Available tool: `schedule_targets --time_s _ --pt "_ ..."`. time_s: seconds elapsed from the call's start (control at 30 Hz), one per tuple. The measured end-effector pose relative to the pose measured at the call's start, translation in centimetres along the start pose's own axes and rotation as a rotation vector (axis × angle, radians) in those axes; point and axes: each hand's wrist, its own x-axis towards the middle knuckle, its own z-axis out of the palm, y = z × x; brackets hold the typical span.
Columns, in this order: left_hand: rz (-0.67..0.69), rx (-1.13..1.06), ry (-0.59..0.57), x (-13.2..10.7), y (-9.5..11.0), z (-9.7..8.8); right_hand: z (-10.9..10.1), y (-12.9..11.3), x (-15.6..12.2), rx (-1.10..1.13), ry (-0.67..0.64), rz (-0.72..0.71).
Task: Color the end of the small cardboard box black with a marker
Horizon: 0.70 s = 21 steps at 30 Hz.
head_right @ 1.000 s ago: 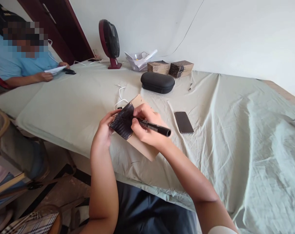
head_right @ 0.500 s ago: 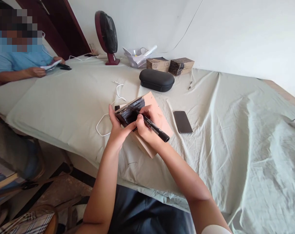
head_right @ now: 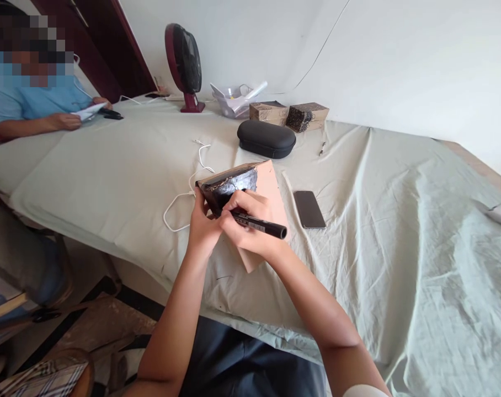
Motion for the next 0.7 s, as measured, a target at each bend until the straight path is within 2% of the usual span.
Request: schedule_targets --time_s 0.1,0.23,0.4,0.57,0.7 --pt "0.088 0.066 -0.005 -0.2 0.3 -0.2 -0.6 -1.0 0.6 -0.029 0.035 -0.041" --pt "0.16 0.188 -0.014 -0.4 0.5 -1.3 -2.1 -1.9 1.4 -0.136 0.112 -0.101" --pt "0.154 0.259 -0.088 -0.8 1.6 -3.0 -2.8 -2.6 2.0 -0.18 -0.018 -0.188" --pt "0.139 0.401 -0.211 -1.7 2.1 -4.1 -2.2 -4.0 2.1 -0.149 -0.052 -0.263" --pt "0.213 0.533 -0.335 -2.7 1.9 -4.3 -2.3 -5.3 2.3 -0.226 -0.089 -0.281"
